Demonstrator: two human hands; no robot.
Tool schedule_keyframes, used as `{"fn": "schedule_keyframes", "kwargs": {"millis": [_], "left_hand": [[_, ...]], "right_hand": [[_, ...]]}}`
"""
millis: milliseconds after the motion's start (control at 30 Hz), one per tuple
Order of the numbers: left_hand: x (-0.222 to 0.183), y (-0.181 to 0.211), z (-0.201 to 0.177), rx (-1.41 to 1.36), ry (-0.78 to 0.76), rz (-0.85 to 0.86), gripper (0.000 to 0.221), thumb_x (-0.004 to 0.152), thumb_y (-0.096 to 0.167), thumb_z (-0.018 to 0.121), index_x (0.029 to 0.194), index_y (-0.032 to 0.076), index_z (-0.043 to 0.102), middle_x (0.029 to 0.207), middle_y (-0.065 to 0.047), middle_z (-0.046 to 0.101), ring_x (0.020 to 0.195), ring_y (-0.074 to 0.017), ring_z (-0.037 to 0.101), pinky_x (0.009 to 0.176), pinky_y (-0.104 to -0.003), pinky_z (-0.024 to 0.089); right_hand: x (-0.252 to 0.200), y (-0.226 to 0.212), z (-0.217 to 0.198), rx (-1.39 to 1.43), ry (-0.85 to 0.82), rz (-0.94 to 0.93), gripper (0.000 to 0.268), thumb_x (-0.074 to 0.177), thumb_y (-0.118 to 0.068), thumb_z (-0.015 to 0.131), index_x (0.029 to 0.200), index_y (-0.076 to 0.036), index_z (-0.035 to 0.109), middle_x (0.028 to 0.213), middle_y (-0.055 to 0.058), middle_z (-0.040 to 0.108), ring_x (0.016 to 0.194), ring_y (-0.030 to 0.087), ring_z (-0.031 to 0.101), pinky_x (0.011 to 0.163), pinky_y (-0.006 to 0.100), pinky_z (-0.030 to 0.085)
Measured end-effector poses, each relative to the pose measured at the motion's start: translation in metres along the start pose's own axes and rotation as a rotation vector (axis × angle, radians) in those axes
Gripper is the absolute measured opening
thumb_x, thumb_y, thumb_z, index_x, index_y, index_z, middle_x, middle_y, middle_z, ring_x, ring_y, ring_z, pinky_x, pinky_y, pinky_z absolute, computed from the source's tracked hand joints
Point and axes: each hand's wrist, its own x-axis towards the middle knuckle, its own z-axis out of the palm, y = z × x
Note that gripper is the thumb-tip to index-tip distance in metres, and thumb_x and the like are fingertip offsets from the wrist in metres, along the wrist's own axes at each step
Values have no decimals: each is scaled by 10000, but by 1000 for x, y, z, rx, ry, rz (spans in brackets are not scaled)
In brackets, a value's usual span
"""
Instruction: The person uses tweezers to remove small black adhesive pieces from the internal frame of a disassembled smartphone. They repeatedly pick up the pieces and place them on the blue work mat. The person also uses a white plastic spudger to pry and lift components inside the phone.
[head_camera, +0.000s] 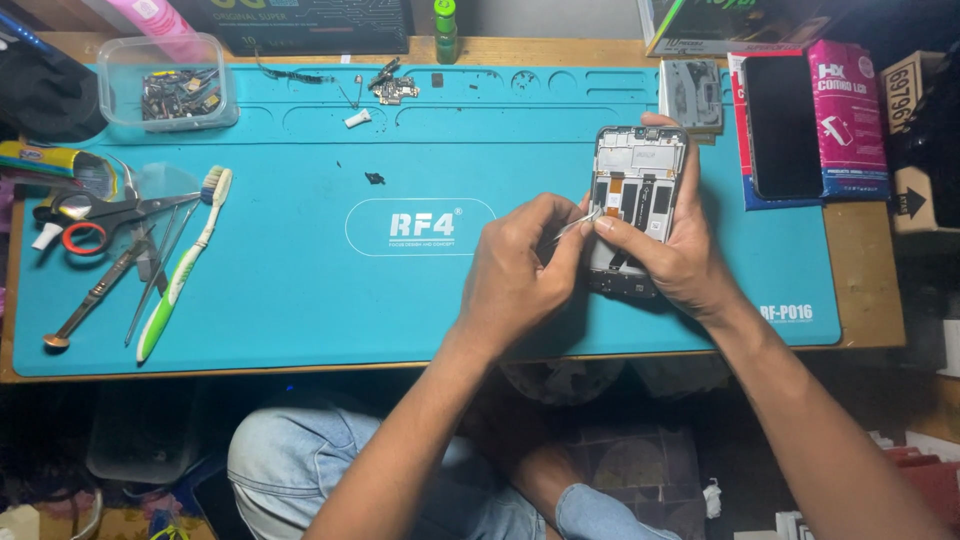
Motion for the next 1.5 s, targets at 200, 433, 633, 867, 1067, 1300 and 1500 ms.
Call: {"fn": "schedule_keyframes", "kwargs": {"millis": [200,433,633,867,1067,1300,1500], "left_hand": [[-1,-1,1,15,17,17,149,1035,161,643,925,66,610,784,-52,680,624,-208,575,560,-365,435],[0,2,-3,-30,-11,9,173,1036,173,651,904,72,603,770,-25,662,606,-178,503,556,-354,405],[-2,0,1,10,-3,-19,146,1029,177,648,926,79,616,777,-32,665,606,-191,525,550,-356,405],[-5,-6,7,55,58,47,124,1031,152,631,960,50,628,848,-86,714,676,-264,635,583,-396,472],[-5,-1,3,-26,93,-7,103,1004,150,684,936,74,674,767,-102,714,654,-288,674,575,-392,513],[-3,-8,3,-294,131,-191,58,1002,173,724,955,139,723,652,-25,690,580,-86,514,550,-276,485],[-12,-12,11,-627,209,-309,257,1002,194,774,1207,78,671,774,-9,664,712,-52,578,645,-228,494]], "right_hand": [[-1,3,-1,0,10,2,810,985,26,697,1620,-185,243,1296,188,603,1128,292,719,1082,411,627],[-1,2,-1,1,8,-2,840,971,28,694,1637,-193,231,1262,196,619,1099,287,715,1068,420,630],[1,1,-2,-35,-2,-16,791,985,-34,708,1624,-140,253,1212,165,636,1062,250,716,1056,366,604],[2,-1,0,-20,17,21,757,981,-32,719,1599,-146,296,1230,133,629,1058,228,710,1040,353,606],[4,13,-6,-75,3,-51,791,974,-11,714,1622,-115,272,1149,166,669,1005,243,741,961,370,633],[3,11,-3,72,-25,-54,719,1050,-191,534,1686,-187,200,1055,256,704,944,310,778,844,455,712],[1,11,5,181,5,-4,653,1061,-342,453,1654,-208,215,989,256,705,859,318,787,721,435,726]]}}
